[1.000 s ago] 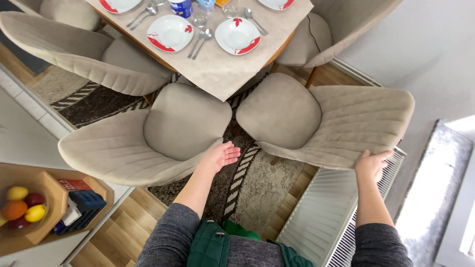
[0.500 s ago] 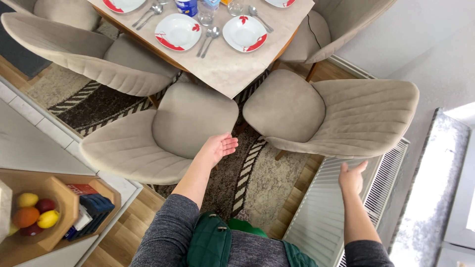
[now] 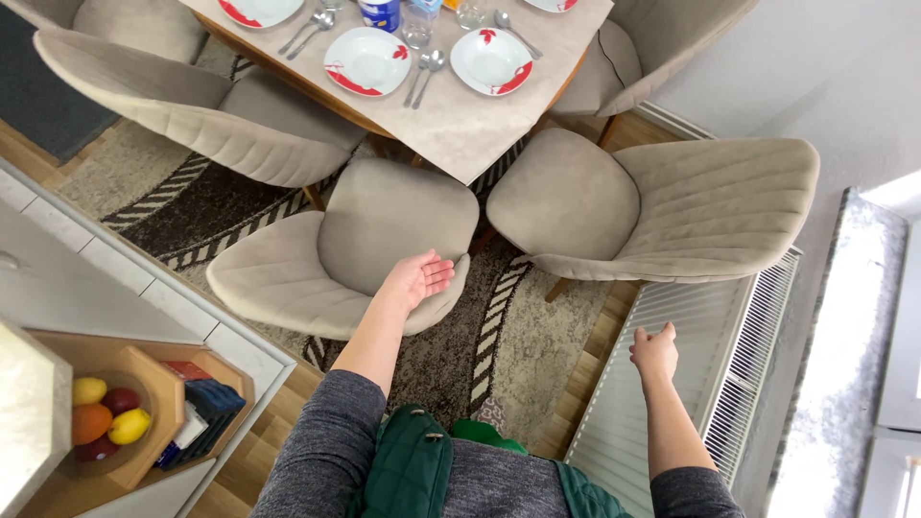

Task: Arranging chairs around a dining table and retrieving a container from the refrigerator

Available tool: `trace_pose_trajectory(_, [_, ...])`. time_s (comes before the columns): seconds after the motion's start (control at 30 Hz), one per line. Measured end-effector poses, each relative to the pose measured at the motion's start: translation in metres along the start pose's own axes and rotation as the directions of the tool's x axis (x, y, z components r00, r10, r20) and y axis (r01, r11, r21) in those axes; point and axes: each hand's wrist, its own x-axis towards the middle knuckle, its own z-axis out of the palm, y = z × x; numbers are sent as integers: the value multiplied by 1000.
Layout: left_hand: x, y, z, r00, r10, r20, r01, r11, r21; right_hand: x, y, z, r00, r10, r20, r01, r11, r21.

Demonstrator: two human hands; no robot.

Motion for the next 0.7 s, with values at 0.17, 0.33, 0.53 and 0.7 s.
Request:
trace_pose_trajectory(0.17, [-4, 2, -29, 1000, 5, 6, -5, 1000, -6, -22, -19, 11, 1000, -3, 29, 4, 999, -34])
trace_pose_trajectory(0.33, [-24, 5, -46, 1000, 13, -2, -13, 1000, -13, -27, -17, 33, 998, -48, 42, 51, 996, -73])
trace_pose_trajectory(0.53, [-48, 13, -59, 999, 45, 1, -45, 998, -52, -85, -69, 40, 988, -131, 85, 146, 968, -206])
trace_pose_trajectory(0.7, [-76, 27, -68, 994, 112, 9, -111, 993, -37, -132, -120, 53, 976, -154, 153, 144, 987, 70])
